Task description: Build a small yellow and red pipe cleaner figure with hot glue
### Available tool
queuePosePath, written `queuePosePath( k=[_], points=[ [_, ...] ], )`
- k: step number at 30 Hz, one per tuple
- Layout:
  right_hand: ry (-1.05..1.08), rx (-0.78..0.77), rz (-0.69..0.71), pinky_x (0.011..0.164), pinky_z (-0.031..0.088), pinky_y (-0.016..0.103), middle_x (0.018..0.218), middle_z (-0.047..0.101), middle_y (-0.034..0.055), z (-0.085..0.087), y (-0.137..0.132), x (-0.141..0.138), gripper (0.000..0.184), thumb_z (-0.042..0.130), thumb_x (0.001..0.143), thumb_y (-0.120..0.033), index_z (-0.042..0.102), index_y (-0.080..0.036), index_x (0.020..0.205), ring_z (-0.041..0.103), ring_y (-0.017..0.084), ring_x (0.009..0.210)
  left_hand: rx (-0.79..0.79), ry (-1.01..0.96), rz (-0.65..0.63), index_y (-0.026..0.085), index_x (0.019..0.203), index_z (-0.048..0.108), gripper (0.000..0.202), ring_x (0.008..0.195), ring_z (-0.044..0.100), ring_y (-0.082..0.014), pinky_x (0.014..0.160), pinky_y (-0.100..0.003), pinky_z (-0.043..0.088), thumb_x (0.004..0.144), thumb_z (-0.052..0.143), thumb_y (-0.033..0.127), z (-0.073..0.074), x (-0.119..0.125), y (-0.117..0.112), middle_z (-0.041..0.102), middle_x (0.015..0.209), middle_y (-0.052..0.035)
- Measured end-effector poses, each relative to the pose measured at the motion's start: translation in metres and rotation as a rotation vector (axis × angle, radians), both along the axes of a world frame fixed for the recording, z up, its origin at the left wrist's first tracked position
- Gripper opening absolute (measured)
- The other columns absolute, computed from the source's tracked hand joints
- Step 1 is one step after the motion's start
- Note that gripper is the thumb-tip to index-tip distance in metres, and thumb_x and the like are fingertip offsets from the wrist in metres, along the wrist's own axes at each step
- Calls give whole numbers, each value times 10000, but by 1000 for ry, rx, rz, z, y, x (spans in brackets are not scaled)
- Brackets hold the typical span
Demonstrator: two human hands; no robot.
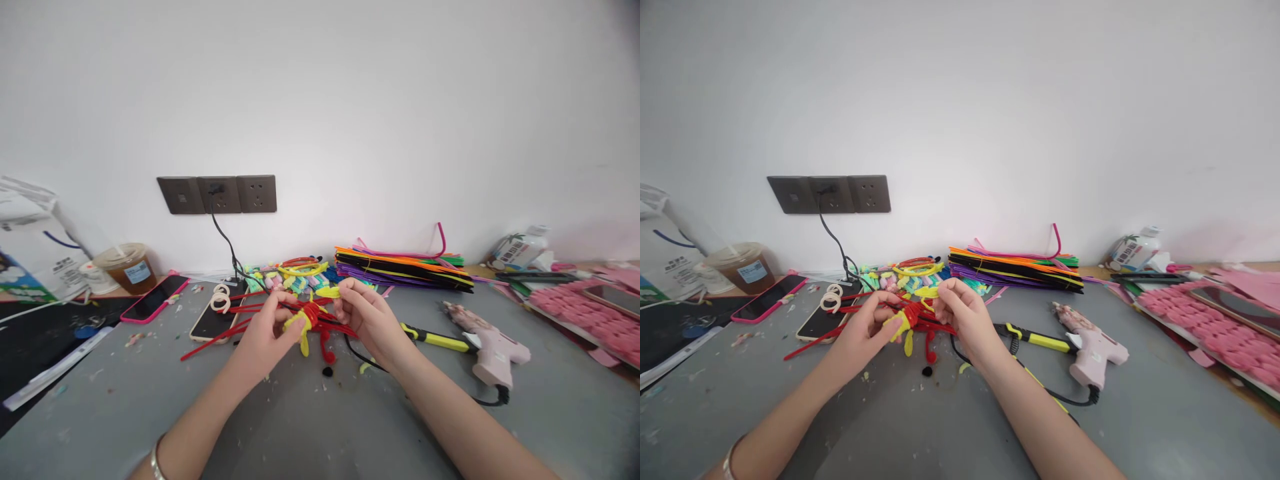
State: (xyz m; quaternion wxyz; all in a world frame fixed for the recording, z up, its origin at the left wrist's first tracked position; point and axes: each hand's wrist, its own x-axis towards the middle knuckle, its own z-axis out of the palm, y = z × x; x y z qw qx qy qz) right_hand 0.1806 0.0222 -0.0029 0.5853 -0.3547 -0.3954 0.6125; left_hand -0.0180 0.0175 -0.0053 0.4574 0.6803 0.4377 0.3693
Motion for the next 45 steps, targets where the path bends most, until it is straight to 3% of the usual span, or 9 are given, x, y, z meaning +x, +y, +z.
queuePosePath(
  k=[5,9,13,16,19,22,27,31,45],
  points=[
    [28,29,2,561,411,200,684,681,-28,3,0,0,362,861,692,-434,587,-217,787,578,96,588,206,438,-231,228,823,466,127,613,443,-118,591,-246,305,873,566,289,1,-3,-6,520,686,61],
    [-4,70,13,606,466,212,750,722,-5,2,0,-1,331,870,685,-414,636,-215,806,633,113,651,319,625,-276,218,761,524,219,707,508,-154,635,-263,318,857,624,387,5,-7,-5,573,729,30],
    [-125,159,3,675,514,249,735,704,-3,-1,1,0,289,852,709,-404,662,-209,806,658,135,690,322,531,-243,211,777,602,284,712,535,-144,652,-261,355,925,545,446,7,-8,-1,600,833,3],
    [-225,221,27,709,537,298,745,677,1,-1,0,-1,272,831,724,-407,652,-213,793,664,162,706,275,344,-62,212,853,618,262,628,501,-135,607,-258,363,954,493,419,8,-9,4,596,768,7],
    [-340,285,30,695,530,311,802,667,22,-2,-3,-3,212,794,755,-377,657,-223,802,646,184,751,214,97,114,205,950,649,210,683,557,-158,622,-259,412,916,554,390,9,-11,8,656,818,-24],
    [-443,338,23,669,513,306,819,653,31,-2,-5,-5,128,753,778,-317,661,-232,804,622,196,773,190,-33,129,206,960,698,193,734,595,-170,639,-257,444,843,657,353,11,-12,10,701,896,-49],
    [-528,432,5,725,527,315,854,650,37,-1,-5,-6,7,669,813,-236,664,-236,818,633,200,807,230,-19,106,206,874,759,144,666,588,-162,578,-255,416,804,709,322,10,-12,10,738,875,-60],
    [-574,468,10,721,532,311,856,647,42,2,-7,-5,38,641,830,-214,673,-234,828,634,194,801,322,15,131,221,833,769,108,604,544,-147,551,-255,399,794,731,314,8,-11,9,744,853,-48],
    [-409,349,39,678,512,300,825,634,32,-3,-7,-8,214,763,802,-406,633,-238,831,608,190,779,394,60,162,225,811,764,62,598,558,-149,554,-258,404,808,717,266,7,-8,5,739,794,-36]
  ],
)
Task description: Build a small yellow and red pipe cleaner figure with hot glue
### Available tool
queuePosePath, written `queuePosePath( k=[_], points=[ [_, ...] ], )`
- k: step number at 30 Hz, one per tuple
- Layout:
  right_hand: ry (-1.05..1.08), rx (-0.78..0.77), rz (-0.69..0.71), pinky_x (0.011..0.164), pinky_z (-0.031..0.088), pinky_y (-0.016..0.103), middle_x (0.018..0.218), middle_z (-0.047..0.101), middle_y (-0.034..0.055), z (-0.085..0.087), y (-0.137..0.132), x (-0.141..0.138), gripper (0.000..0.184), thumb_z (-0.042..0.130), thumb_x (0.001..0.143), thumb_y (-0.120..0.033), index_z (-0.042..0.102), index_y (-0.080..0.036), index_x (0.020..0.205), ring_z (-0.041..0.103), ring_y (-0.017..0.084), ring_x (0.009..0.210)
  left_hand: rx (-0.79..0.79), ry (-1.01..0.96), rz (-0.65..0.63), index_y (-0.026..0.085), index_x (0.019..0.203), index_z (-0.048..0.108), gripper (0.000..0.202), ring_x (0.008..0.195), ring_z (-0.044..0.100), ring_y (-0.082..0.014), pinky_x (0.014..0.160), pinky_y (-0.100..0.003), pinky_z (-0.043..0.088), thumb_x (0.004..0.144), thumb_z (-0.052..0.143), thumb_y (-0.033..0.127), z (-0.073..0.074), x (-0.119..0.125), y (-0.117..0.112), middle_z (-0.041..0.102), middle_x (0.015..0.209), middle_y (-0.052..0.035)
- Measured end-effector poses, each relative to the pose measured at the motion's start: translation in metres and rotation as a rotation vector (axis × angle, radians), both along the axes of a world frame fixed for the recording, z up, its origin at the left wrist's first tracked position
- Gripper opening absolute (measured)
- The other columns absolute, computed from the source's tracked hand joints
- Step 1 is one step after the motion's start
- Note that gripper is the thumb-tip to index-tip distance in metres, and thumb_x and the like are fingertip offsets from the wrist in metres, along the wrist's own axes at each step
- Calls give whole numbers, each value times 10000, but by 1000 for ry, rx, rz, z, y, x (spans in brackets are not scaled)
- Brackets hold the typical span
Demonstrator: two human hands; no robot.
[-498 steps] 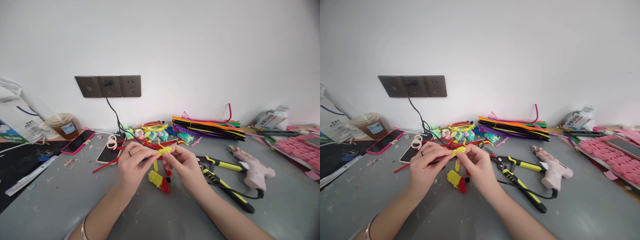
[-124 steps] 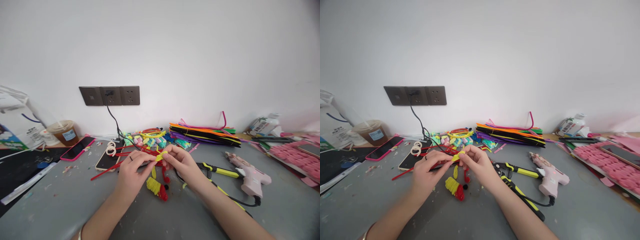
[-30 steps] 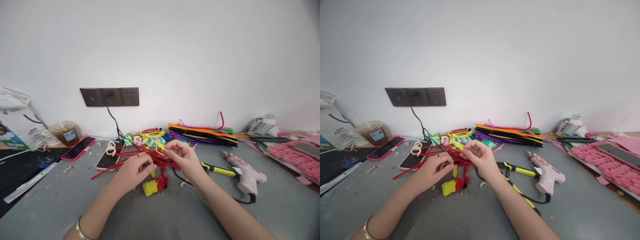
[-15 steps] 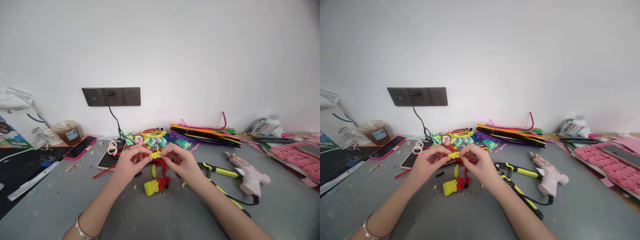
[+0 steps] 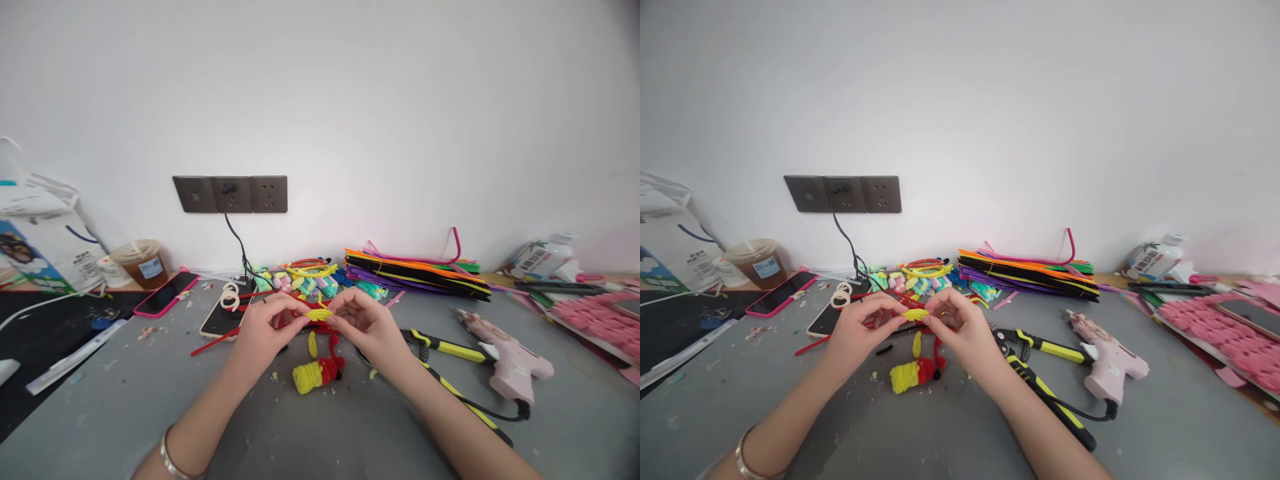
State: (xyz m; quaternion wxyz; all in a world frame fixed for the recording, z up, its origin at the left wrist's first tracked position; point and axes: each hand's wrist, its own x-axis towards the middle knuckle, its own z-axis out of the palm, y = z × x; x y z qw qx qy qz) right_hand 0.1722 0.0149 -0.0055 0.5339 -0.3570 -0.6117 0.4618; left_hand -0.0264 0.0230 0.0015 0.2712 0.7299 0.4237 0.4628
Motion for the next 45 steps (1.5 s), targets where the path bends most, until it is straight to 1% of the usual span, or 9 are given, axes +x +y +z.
queuePosePath(
  k=[3,7,11,18,25,29,33,39,45],
  points=[
    [20,-19,5,691,519,302,835,632,34,-2,0,0,254,782,782,-423,636,-238,879,612,194,804,53,6,9,232,825,755,48,576,545,-138,555,-256,411,814,715,256,0,0,-1,738,806,-28],
    [15,-43,25,712,528,307,826,645,34,-3,0,-1,256,776,794,-416,638,-237,914,623,194,812,87,13,34,235,855,749,56,626,599,-153,594,-262,453,824,715,266,-3,0,0,749,851,-33],
    [33,-58,24,724,535,301,830,659,31,-5,1,-2,246,784,791,-395,651,-236,924,631,187,819,130,28,32,241,833,753,42,784,674,-196,748,-295,501,832,711,238,-4,-1,0,747,832,-34],
    [65,-148,5,696,553,321,787,705,38,-3,0,-4,304,830,704,-471,685,-212,768,663,193,760,214,-10,65,269,803,777,67,761,675,-205,827,-339,524,815,722,232,-2,0,-3,747,787,-31],
    [108,-197,3,611,537,305,676,672,12,2,-3,-7,325,860,655,-471,673,-209,700,626,156,614,380,80,99,260,811,764,89,751,690,-191,823,-334,523,840,699,206,-3,0,-4,756,789,-27],
    [120,-211,11,592,527,296,667,660,11,4,-4,-8,335,867,644,-470,670,-204,688,613,146,597,442,115,111,250,811,752,87,753,690,-186,846,-342,512,854,693,204,-3,-1,-4,756,784,-24],
    [113,-200,13,599,528,303,674,661,15,5,-4,-7,329,864,654,-471,673,-207,695,617,153,609,441,104,101,252,799,745,94,747,685,-185,841,-344,507,864,689,212,-3,-1,-4,756,774,-19],
    [110,-182,-6,667,547,309,787,706,39,3,-3,-4,315,849,676,-478,696,-213,753,659,184,742,383,100,56,242,816,739,68,753,676,-179,788,-316,518,868,696,239,-2,-2,-2,744,783,-20],
    [92,-183,37,661,548,288,801,701,32,1,-1,-3,325,842,693,-473,701,-199,798,648,162,716,464,90,53,222,830,723,51,760,674,-163,765,-292,529,872,694,215,-6,-2,0,732,785,-16]
  ],
)
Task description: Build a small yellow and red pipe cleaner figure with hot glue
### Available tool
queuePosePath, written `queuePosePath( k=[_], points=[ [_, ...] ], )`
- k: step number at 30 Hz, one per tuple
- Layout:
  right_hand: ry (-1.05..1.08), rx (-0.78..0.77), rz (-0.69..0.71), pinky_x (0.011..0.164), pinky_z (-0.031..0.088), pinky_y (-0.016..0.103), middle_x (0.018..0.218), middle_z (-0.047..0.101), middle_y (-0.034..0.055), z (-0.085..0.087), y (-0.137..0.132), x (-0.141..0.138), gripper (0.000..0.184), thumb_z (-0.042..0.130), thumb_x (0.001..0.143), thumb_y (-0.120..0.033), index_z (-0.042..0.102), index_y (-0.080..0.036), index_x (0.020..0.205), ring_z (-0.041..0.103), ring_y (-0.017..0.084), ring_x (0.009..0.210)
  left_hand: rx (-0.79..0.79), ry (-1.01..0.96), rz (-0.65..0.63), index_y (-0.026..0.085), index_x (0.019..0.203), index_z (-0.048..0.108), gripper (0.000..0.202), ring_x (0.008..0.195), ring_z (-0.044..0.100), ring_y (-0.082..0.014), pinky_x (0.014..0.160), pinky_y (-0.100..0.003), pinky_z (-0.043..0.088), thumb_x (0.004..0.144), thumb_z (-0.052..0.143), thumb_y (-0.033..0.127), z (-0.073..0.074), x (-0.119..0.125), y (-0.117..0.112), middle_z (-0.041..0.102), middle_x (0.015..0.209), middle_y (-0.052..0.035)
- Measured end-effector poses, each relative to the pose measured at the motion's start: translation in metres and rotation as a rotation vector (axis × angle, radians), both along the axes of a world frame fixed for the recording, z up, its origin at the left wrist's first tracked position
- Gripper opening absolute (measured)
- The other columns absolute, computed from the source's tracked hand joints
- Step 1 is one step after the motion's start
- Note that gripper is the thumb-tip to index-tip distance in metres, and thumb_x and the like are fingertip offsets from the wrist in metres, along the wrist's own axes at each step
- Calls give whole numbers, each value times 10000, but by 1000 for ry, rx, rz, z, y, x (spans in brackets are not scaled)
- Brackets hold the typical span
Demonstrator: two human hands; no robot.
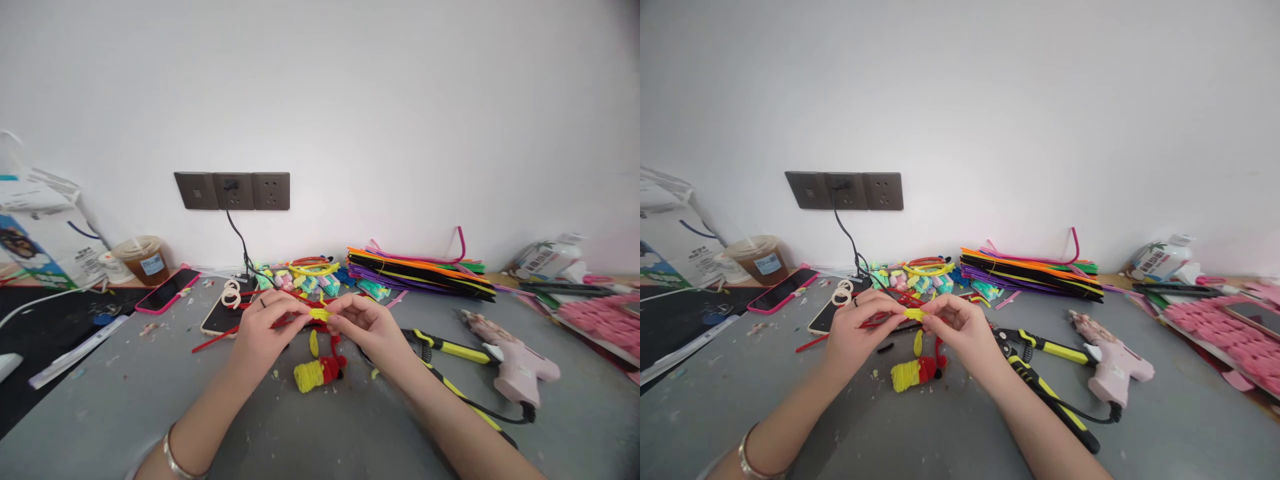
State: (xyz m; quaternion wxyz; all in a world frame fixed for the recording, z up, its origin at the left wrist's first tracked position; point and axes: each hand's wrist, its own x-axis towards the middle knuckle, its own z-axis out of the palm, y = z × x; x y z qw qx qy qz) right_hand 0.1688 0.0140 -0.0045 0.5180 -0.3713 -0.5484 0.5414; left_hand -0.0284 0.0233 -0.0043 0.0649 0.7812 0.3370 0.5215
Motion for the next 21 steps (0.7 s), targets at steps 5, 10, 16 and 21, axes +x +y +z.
queuePosePath(
  k=[5,10,16,21],
  points=[
    [15,-17,14,669,543,274,794,700,24,0,0,1,313,849,696,-448,700,-194,800,644,150,713,41,-15,-30,219,865,735,61,757,681,-149,806,-304,534,862,704,167,-3,-1,3,742,799,-7],
    [39,-52,23,632,518,251,760,689,13,1,-2,0,313,867,677,-431,698,-188,781,631,131,670,104,-9,-5,212,841,728,73,739,686,-146,813,-309,533,859,701,147,0,0,1,743,780,-1],
    [71,-80,46,600,490,243,662,644,-12,2,-6,-4,311,862,691,-416,665,-183,751,594,110,605,198,-7,-1,201,819,714,82,700,669,-132,720,-278,528,876,685,150,7,2,-1,742,752,-6],
    [104,-77,47,586,478,248,655,630,-19,2,-8,-7,288,866,691,-374,653,-185,733,585,111,593,204,-10,21,214,809,707,104,682,658,-141,691,-296,521,898,664,181,9,3,-3,742,734,-2]
  ],
)
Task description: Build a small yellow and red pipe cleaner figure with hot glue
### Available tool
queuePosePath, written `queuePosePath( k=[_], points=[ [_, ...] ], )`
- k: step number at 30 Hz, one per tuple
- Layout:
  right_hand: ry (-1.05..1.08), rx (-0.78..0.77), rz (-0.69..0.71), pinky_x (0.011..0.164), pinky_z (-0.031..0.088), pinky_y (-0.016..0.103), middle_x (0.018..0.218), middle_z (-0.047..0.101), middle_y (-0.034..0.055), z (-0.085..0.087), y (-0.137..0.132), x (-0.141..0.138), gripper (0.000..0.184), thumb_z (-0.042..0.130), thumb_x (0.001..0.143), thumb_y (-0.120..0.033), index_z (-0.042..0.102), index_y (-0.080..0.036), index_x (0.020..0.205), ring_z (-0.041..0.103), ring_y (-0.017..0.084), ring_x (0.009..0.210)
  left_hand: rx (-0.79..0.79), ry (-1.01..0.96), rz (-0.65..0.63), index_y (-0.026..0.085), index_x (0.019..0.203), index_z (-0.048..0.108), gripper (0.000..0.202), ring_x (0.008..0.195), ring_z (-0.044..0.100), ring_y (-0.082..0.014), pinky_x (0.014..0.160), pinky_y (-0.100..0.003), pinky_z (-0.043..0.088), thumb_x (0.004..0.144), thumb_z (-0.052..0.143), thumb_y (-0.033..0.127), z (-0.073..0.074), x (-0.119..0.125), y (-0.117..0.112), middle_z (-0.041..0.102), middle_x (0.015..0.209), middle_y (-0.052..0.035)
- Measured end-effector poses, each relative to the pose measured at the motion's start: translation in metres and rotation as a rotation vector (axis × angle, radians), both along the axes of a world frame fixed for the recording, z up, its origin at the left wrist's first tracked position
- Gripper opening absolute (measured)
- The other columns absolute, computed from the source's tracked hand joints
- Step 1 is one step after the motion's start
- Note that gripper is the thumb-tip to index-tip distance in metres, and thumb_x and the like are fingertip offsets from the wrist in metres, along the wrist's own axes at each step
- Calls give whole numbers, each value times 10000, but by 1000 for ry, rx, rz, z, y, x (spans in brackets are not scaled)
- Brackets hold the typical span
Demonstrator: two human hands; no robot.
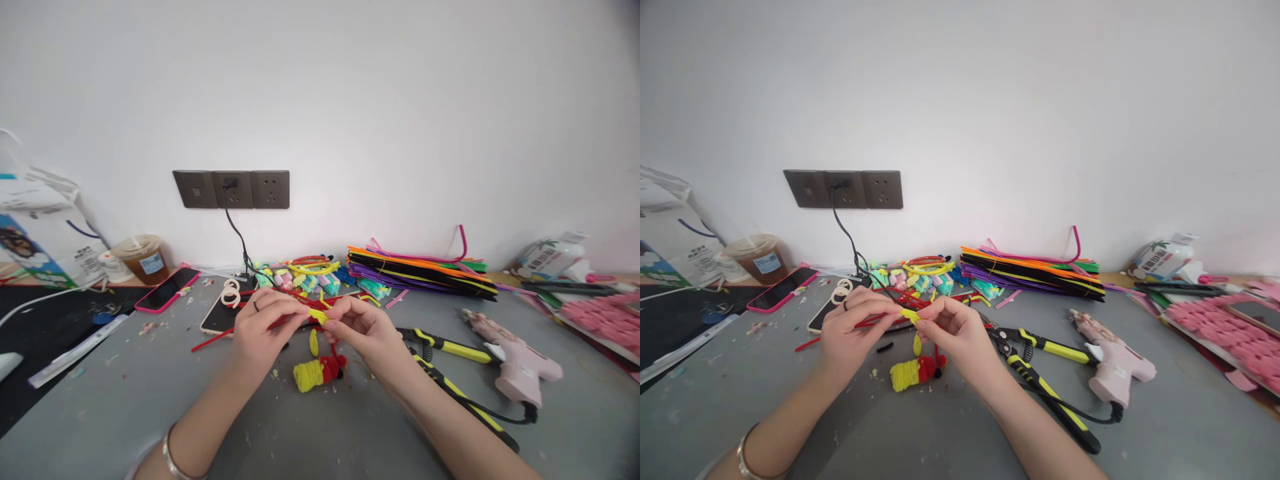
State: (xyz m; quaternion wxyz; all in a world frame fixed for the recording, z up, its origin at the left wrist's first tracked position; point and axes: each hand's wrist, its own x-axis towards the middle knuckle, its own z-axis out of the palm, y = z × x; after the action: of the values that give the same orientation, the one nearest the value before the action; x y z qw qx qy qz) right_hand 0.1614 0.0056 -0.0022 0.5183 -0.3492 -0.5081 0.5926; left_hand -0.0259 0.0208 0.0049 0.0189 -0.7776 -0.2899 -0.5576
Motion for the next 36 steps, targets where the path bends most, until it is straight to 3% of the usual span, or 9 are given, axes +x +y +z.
queuePosePath(
  k=[23,27,31,36],
  points=[
    [65,16,18,588,484,224,649,633,-35,-3,-2,-2,261,864,709,-332,648,-191,748,603,100,592,-28,-43,63,216,799,704,98,692,649,-148,692,-296,510,877,679,162,2,3,-6,745,719,12],
    [42,-4,-12,597,522,251,681,666,-8,-4,3,3,311,862,692,-429,694,-197,814,640,135,626,-40,-22,13,219,798,706,105,704,648,-152,695,-299,506,887,670,177,-1,1,-1,743,730,3],
    [8,-12,-45,590,516,253,722,663,18,-3,9,11,419,731,769,-603,723,-188,830,614,139,643,-45,6,-46,215,824,703,73,686,649,-142,740,-314,495,876,689,166,-4,0,3,739,748,6],
    [-145,-17,49,503,425,207,625,604,-33,-2,14,19,340,808,740,-488,682,-173,760,507,75,510,-68,47,-37,216,844,698,63,720,650,-147,767,-315,483,878,688,165,-7,2,1,736,775,2]
  ],
)
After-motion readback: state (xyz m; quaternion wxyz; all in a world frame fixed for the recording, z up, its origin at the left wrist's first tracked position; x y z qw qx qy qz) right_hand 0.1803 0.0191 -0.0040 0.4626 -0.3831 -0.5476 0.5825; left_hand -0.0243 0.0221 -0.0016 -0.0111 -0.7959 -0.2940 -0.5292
